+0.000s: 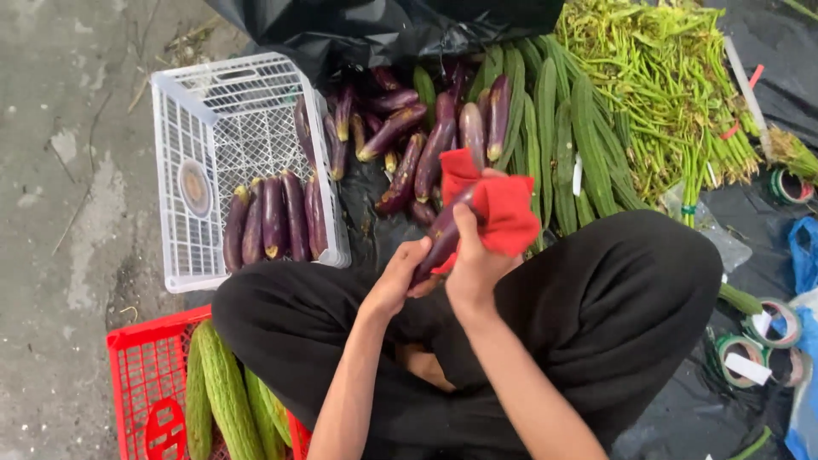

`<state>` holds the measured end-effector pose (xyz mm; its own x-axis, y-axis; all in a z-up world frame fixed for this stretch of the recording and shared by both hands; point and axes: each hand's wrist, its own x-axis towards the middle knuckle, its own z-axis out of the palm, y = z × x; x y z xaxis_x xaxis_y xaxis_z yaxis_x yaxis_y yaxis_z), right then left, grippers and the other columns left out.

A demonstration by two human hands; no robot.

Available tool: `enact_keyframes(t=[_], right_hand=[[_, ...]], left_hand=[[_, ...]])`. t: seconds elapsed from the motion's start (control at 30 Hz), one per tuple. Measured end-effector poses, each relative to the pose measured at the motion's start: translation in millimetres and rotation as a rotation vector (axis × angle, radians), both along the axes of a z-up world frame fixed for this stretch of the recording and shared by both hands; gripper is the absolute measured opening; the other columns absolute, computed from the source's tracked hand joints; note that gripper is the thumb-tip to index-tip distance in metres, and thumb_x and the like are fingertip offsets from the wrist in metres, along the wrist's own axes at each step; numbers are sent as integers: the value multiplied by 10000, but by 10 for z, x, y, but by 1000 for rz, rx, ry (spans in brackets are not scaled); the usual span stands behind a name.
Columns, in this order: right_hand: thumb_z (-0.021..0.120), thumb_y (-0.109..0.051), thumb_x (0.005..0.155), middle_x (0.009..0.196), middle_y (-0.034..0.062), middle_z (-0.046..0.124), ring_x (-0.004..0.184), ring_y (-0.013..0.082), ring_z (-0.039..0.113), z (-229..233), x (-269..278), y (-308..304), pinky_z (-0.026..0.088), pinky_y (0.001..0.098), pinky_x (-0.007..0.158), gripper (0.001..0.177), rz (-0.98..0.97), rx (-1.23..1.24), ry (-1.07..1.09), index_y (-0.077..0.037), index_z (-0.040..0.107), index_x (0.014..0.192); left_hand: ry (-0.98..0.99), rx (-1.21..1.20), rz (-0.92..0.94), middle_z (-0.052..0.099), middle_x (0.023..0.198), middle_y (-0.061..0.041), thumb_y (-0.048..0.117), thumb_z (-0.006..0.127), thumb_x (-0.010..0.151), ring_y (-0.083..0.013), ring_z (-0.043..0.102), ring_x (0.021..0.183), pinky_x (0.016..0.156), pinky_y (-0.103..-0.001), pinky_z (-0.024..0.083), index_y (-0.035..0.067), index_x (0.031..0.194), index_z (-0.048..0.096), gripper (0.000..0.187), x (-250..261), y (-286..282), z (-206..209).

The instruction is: The person sits on a tarp and cleans eggplants using a red cloth. They wipe the surface of each eggplant and then use a blue peeler to remove the stem before placing the cleaned eggplant into a white crate.

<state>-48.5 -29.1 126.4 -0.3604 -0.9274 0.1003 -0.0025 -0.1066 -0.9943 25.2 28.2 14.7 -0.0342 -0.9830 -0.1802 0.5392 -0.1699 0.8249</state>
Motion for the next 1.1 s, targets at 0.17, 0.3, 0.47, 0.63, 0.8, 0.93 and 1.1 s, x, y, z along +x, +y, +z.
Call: enact_keyframes(t=[0.17,0.3,0.47,0.63,0.8,0.93,1.1], right_hand=[[834,-104,804,1011,24,713,904,142,646,-138,-377,-591,548,354,894,315,454,264,-339,-107,664,1069],[812,-158,843,1256,62,719,1149,191,669,-808,-877,-913,482,421,1063,453,803,455,-353,-123,672,1273],[812,-299,863,1193,33,687,1125,161,625,-1332,-973,-918,476,372,1051,466,773,581,-197,-116,678,1270],[876,-763,601,1448,274,543,1419,355,476,-1833,-822,-1204,335,444,1203,1130,677,818,600,-204,510,1513],[935,-446,775,1158,112,710,1127,235,633,-2196,-1071,-1308,467,415,1022,614,749,475,343,-117,672,1222],[925,-426,796,1195,86,669,1124,215,601,-1773,-982,-1174,466,424,1047,659,795,536,168,-96,610,1271],[739,-777,726,1489,310,509,1498,381,370,-1432,-800,-939,282,502,1228,1138,1052,748,714,-22,451,1527]], left_hand=[[-20,200,-22,333,378,-32,733,448,970,-98,255,263,314,-205,244,33,705,581,760,62,-135,229],[-157,358,-24,335,383,-29,705,486,978,-109,285,248,286,-218,225,13,719,614,750,9,-139,103],[-478,518,-90,466,405,-61,696,567,931,-165,432,305,335,-260,355,82,732,689,656,-262,-257,-388],[-1111,508,-154,735,1032,-244,762,615,842,-408,740,988,841,-450,600,49,1303,684,852,-158,-343,-340],[-963,171,370,706,1021,-152,243,923,755,-430,704,1008,893,-494,564,92,1169,745,475,-117,-392,-226],[-551,8,544,750,1079,-159,142,922,785,-277,716,1036,892,-382,553,67,1266,660,553,-85,-412,-236],[-389,39,618,547,657,32,82,978,649,-8,415,624,627,-163,459,33,1087,748,497,-179,-408,-211]])
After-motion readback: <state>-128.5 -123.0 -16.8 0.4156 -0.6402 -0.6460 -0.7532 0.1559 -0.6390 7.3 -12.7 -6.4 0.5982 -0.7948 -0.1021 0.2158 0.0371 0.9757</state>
